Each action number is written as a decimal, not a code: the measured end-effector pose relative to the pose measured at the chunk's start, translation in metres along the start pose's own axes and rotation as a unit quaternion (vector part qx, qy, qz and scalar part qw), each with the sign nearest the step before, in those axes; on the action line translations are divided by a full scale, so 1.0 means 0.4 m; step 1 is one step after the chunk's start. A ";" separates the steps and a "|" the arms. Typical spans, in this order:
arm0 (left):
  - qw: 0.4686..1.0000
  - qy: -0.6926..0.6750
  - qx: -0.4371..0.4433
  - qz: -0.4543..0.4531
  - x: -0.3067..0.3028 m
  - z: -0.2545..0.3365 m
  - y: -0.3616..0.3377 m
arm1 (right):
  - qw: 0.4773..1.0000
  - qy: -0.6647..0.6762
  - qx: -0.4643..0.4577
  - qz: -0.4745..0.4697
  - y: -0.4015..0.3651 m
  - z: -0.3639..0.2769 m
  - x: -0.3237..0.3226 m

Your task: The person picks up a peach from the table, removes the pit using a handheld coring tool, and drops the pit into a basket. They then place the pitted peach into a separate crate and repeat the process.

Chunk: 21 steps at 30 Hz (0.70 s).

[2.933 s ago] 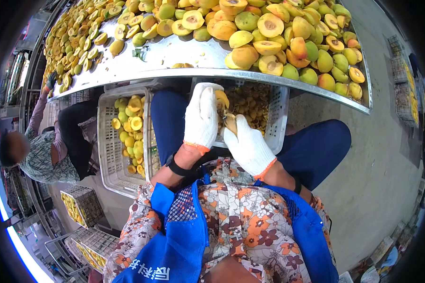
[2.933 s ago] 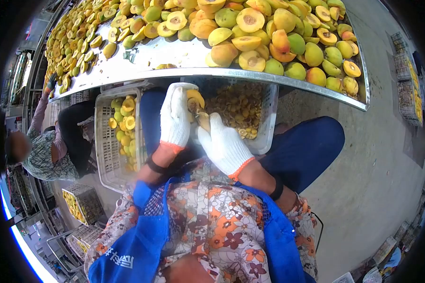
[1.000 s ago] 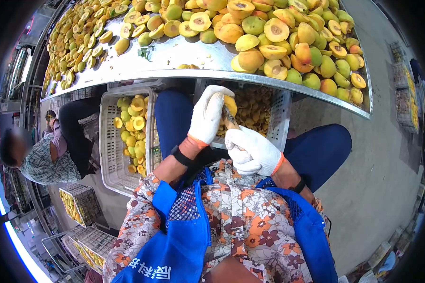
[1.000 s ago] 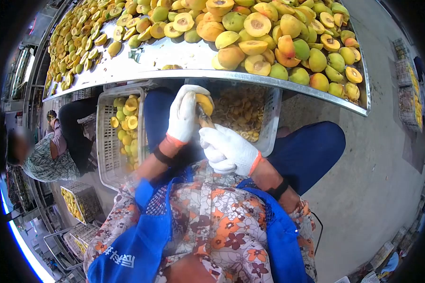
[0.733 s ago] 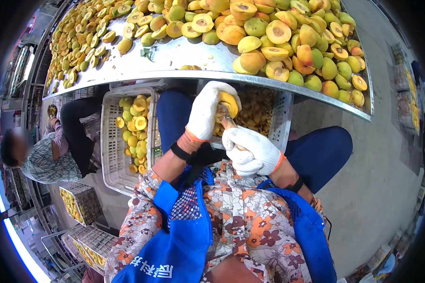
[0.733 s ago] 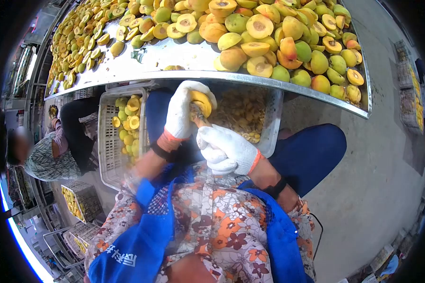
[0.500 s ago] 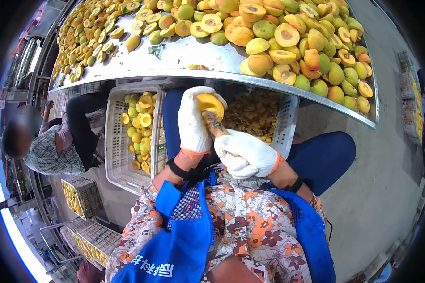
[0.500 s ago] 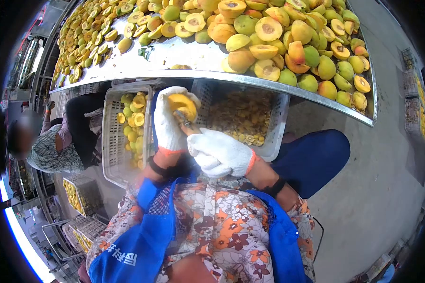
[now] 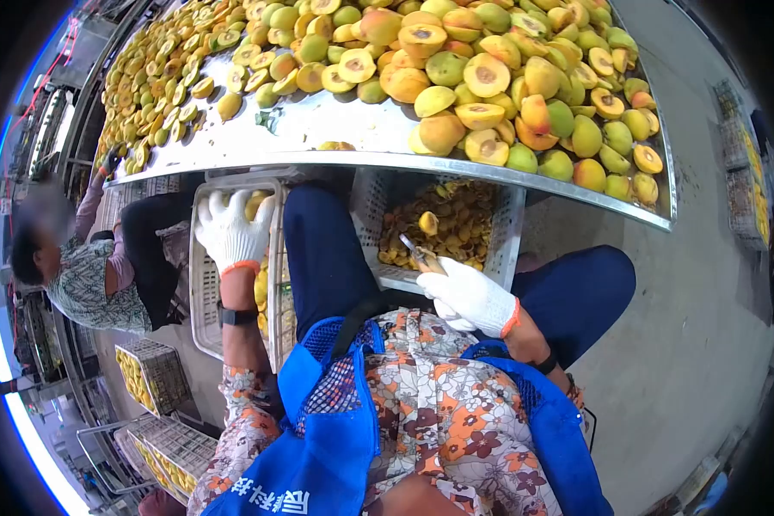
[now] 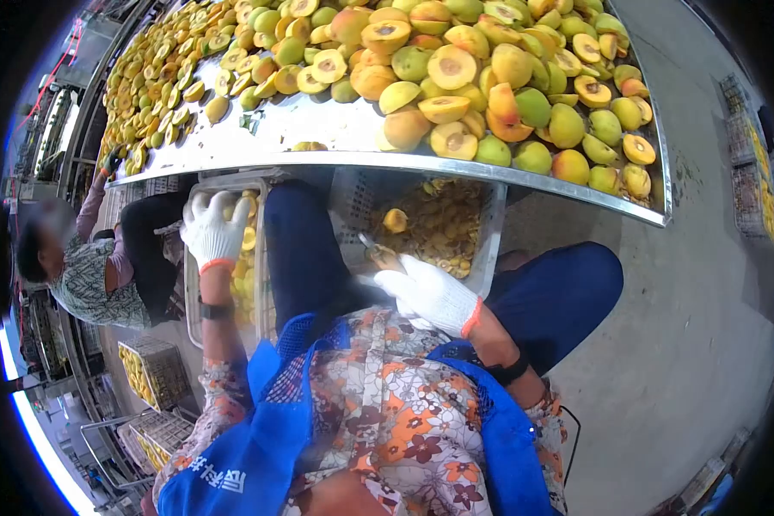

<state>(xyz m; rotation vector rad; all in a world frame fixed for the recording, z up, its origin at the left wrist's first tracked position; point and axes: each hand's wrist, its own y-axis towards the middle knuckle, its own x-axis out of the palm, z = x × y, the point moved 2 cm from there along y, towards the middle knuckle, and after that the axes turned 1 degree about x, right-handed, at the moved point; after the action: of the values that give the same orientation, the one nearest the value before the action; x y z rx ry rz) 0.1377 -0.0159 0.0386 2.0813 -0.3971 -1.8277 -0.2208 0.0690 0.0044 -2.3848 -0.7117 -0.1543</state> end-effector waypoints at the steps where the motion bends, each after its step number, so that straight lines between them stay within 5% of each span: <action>1: 0.982 0.137 0.078 0.102 -0.012 0.016 0.007 | 1.000 0.002 0.010 0.005 -0.004 0.019 -0.008; 3: 0.991 -0.116 0.067 0.021 -0.031 0.125 0.078 | 1.000 0.004 0.014 0.013 0.003 0.031 -0.017; 5: 0.941 -0.324 0.096 0.009 -0.028 0.281 0.117 | 0.998 -0.060 -0.014 0.030 0.014 0.029 -0.014; 7: 0.896 -0.420 0.115 -0.089 -0.044 0.418 0.157 | 0.999 -0.042 -0.020 0.024 0.014 0.022 -0.011; 8: 0.877 -0.456 0.141 -0.056 0.010 0.464 0.176 | 0.997 -0.059 -0.034 0.034 0.012 0.021 -0.013; 11: 0.915 -0.363 0.091 -0.153 -0.016 0.567 0.230 | 0.995 -0.075 -0.049 0.050 0.013 0.052 -0.021; 14: 0.904 -0.398 0.067 -0.138 0.082 0.577 0.279 | 1.000 0.016 0.004 0.026 0.002 0.026 -0.013; 18: 0.916 -0.362 0.013 -0.171 0.024 0.535 0.284 | 0.998 0.042 -0.009 0.045 -0.013 -0.016 -0.005; 21: 0.813 -0.578 -0.042 -0.055 0.073 0.461 0.247 | 0.993 0.050 -0.045 0.099 -0.029 -0.031 -0.014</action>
<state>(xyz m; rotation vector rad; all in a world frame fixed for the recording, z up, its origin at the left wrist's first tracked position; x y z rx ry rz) -0.0397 -0.1305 0.0343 0.6805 -0.4414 -2.9232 -0.2307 0.0662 0.0191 -2.4981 -0.4266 -0.2236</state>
